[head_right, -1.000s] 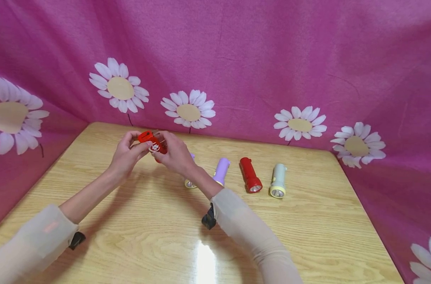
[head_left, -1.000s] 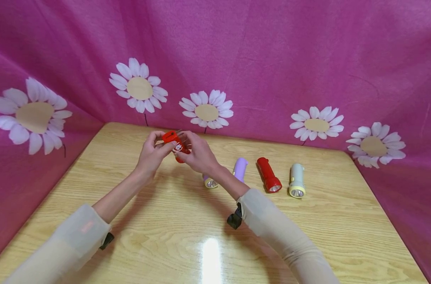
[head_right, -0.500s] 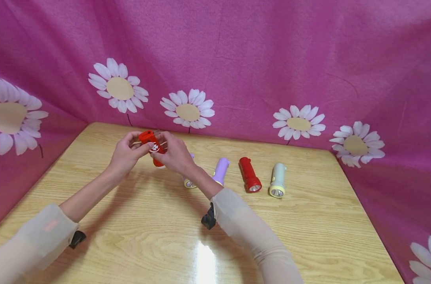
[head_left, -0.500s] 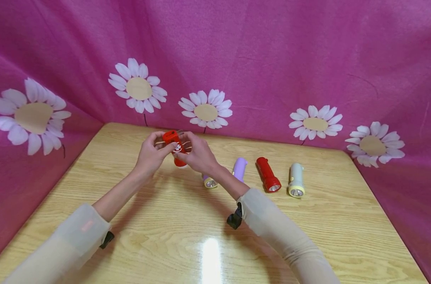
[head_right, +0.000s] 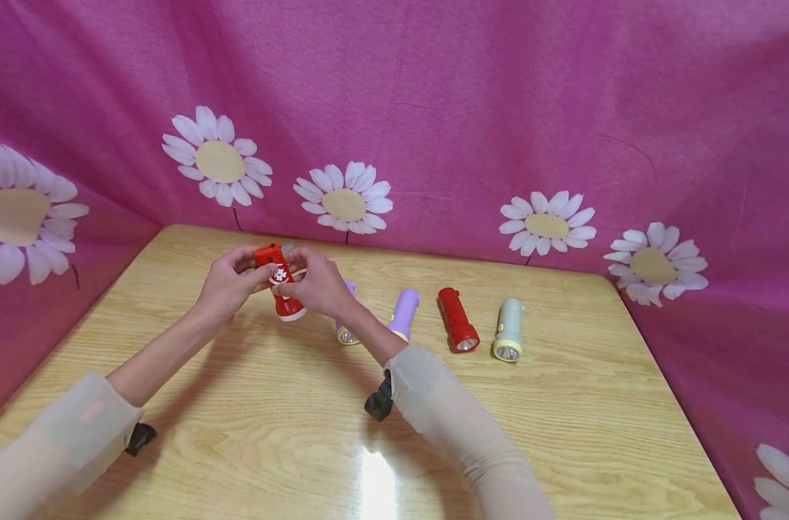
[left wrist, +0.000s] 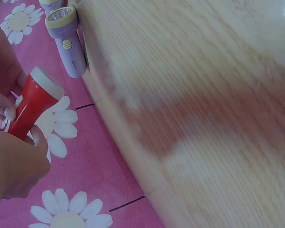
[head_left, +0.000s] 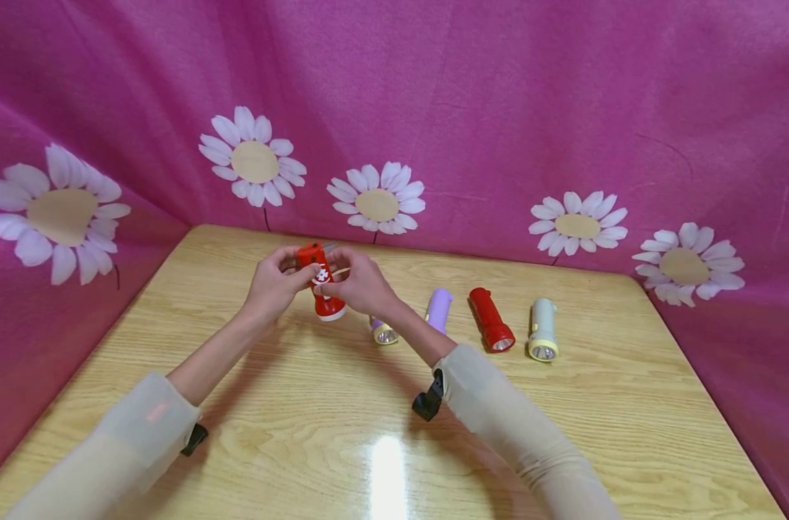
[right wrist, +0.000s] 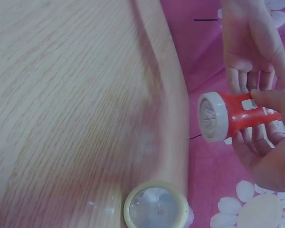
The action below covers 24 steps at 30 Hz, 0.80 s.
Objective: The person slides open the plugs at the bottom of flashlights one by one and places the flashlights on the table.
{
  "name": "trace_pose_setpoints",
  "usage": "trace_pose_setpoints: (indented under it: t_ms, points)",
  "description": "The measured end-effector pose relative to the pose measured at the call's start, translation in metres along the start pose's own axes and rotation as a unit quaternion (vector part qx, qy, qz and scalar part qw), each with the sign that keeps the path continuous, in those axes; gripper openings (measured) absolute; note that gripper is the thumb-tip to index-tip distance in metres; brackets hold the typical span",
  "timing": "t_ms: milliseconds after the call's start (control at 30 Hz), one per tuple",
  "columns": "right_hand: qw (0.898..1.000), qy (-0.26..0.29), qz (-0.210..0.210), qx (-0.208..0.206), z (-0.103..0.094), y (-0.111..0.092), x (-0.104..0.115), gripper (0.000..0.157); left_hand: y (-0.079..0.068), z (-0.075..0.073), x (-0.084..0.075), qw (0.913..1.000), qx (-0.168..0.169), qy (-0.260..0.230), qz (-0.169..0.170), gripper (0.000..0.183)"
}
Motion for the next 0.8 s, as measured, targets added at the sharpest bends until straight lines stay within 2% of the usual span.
trace_pose_setpoints:
  t_ms: [233,533,800]
  points:
    - [0.999,0.033,0.033,0.027,0.002,0.002,-0.003,0.037,0.002,0.0,0.002,0.9993,0.018,-0.018,-0.027,0.04]
    - [0.997,0.054,0.059,0.017,-0.001,-0.002,-0.007,0.035,0.002,0.004,0.003,0.9963,0.04,-0.032,-0.069,0.045]
    - [0.985,0.134,0.109,0.025,-0.003,-0.007,-0.014,0.032,0.0,0.011,-0.001,0.9941,0.034,-0.026,-0.1,0.051]
Point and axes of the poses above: each hand's wrist, its own y-axis towards the middle knuckle, its own z-axis out of the palm, x = y × z, the point moved 7 cm from there along y, towards the middle knuckle, and after that the axes turned 14 degrees about z, right-handed, at the moved point
